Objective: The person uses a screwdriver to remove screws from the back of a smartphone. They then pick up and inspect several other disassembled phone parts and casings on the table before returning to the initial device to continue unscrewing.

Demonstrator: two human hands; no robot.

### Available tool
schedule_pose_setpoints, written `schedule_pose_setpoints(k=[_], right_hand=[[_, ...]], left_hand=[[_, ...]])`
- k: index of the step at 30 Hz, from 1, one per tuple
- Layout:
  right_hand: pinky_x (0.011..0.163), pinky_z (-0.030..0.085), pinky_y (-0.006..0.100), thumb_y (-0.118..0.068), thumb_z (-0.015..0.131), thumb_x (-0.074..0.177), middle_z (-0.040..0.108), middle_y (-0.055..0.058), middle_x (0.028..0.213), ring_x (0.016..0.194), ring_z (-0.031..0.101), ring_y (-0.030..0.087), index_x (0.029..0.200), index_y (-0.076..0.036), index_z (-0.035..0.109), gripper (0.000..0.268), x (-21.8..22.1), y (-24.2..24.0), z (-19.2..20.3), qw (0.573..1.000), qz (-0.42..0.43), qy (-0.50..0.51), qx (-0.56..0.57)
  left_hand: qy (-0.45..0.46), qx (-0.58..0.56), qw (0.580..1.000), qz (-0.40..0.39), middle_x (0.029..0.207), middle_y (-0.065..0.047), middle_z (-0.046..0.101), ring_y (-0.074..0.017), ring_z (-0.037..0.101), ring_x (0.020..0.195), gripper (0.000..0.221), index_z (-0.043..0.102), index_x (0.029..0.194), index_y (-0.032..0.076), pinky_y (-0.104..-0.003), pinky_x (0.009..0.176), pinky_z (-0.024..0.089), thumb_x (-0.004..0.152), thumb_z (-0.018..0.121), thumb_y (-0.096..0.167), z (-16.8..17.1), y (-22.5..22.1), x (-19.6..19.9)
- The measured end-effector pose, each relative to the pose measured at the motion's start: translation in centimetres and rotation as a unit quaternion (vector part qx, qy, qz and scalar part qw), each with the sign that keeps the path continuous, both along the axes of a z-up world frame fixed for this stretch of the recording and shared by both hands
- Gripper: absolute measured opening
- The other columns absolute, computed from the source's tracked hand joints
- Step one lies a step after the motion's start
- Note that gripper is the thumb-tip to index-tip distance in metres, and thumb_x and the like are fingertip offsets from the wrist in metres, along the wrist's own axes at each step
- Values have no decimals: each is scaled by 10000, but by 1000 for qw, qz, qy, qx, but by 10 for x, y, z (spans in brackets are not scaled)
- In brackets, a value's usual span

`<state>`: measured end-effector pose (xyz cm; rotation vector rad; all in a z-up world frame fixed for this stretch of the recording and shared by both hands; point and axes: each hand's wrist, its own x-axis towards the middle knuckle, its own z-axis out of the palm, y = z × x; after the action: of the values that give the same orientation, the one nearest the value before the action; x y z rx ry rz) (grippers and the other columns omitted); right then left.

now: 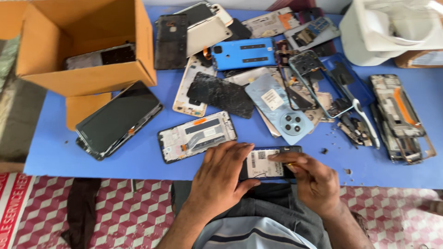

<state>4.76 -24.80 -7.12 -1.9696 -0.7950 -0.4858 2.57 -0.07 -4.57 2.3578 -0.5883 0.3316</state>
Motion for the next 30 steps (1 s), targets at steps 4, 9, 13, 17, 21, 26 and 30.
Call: schedule_pose_setpoints(k=[4,9,13,17,21,26,30], right_hand=[[512,500,213,51,793,874,786,168,1039,807,780,166,1347,-99,464,595,-4,-1,-3,992,-121,4,-21],[766,664,313,121,703,916,751,154,1034,938,786,235,1394,-90,419,595,-3,10,3,996,-78,-43,6],[779,685,322,159,637,943,758,168,1044,946,799,260,1402,-119,414,581,-1,12,6,999,-28,-35,-2],[778,682,302,134,632,953,750,170,1078,992,792,268,1427,-153,365,615,3,7,7,999,29,-26,-11],[584,547,235,8,825,864,814,147,1060,768,776,128,1434,-131,379,737,3,9,1,998,-61,12,-21],[800,684,306,75,685,923,772,164,1032,954,803,234,1445,-108,356,643,11,15,1,999,-22,32,11],[908,675,413,157,521,979,726,270,1106,1040,786,346,1411,-130,342,549,15,11,2,981,31,165,97]], left_hand=[[-21,-7,1000,9,1354,-81,605,-296,532,1313,794,488,1422,44,-456,1068,431,787,864,337,-1,3,-2],[-25,20,999,23,1353,-104,600,-306,521,1308,762,495,1392,27,-467,1039,419,773,851,294,2,4,-6],[-13,24,999,22,1376,-104,601,-305,520,1305,758,498,1390,19,-471,1007,421,767,842,283,2,6,-7],[-23,34,999,27,1375,-108,599,-301,520,1306,738,497,1386,11,-479,1020,420,786,829,286,4,7,-4],[-11,51,998,27,1383,-122,598,-305,513,1319,696,497,1381,5,-479,1002,424,821,799,286,2,9,1],[-18,75,996,33,1404,-143,585,-306,504,1345,651,488,1393,-15,-472,1007,426,886,751,297,5,11,4],[3,67,997,24,1421,-146,581,-309,510,1344,639,488,1390,-13,-466,1006,426,893,732,307,4,13,7]])
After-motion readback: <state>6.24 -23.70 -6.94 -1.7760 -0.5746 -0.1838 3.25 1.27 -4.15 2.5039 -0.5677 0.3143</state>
